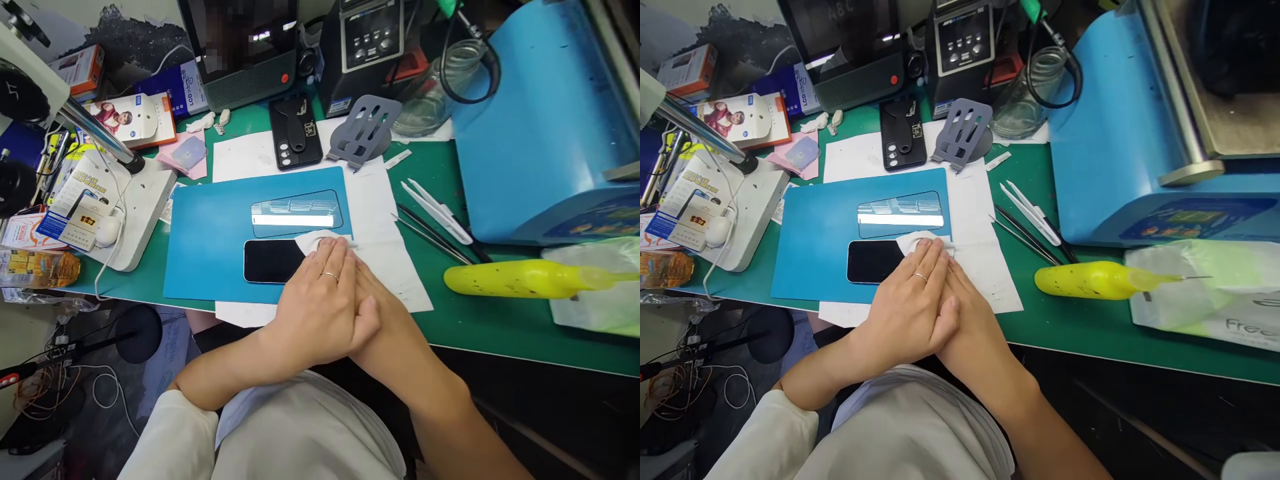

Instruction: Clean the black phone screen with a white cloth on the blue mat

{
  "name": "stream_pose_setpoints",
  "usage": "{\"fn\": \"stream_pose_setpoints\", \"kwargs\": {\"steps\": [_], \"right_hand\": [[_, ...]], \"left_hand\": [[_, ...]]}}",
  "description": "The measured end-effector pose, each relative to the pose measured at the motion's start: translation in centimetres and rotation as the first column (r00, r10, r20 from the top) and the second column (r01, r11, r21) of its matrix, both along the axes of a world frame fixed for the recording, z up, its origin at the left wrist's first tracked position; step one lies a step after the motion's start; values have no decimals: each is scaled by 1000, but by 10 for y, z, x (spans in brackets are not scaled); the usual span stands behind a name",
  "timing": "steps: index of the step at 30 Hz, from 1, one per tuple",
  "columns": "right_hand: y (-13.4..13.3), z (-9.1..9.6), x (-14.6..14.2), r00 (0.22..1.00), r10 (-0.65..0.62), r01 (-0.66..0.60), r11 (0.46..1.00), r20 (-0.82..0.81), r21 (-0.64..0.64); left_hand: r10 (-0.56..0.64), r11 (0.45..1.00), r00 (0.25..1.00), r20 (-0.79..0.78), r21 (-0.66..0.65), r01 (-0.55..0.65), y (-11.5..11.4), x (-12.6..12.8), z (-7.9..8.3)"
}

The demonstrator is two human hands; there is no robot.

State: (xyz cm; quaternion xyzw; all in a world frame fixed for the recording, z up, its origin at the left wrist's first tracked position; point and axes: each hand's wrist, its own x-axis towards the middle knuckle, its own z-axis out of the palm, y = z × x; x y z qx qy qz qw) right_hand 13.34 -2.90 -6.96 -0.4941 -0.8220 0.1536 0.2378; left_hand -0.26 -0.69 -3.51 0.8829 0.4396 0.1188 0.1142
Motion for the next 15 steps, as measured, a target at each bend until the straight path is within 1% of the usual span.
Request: {"fn": "stream_pose_setpoints", "kwargs": {"steps": [2,5,8,11,13,15], "right_hand": [[4,3,-5,1000,-2,2,1000,-23,-6],[8,6,-21,999,28,-29,999,-24,-34],[15,7,-45,996,87,-87,995,-6,-40],[22,7,-74,989,149,-149,988,-3,-41],[26,8,-92,984,175,-176,983,-34,-57],[28,10,-103,978,191,-196,979,-84,-59]], "left_hand": [[7,1000,1000,-3,-9,-7,4,-6,0],[37,999,999,4,-1,-37,5,-23,1],[71,997,997,19,17,-71,4,-48,3],[117,993,993,15,7,-117,2,-76,7],[166,986,986,10,-3,-166,0,-91,9],[210,978,978,20,1,-210,-4,-102,10]]}}
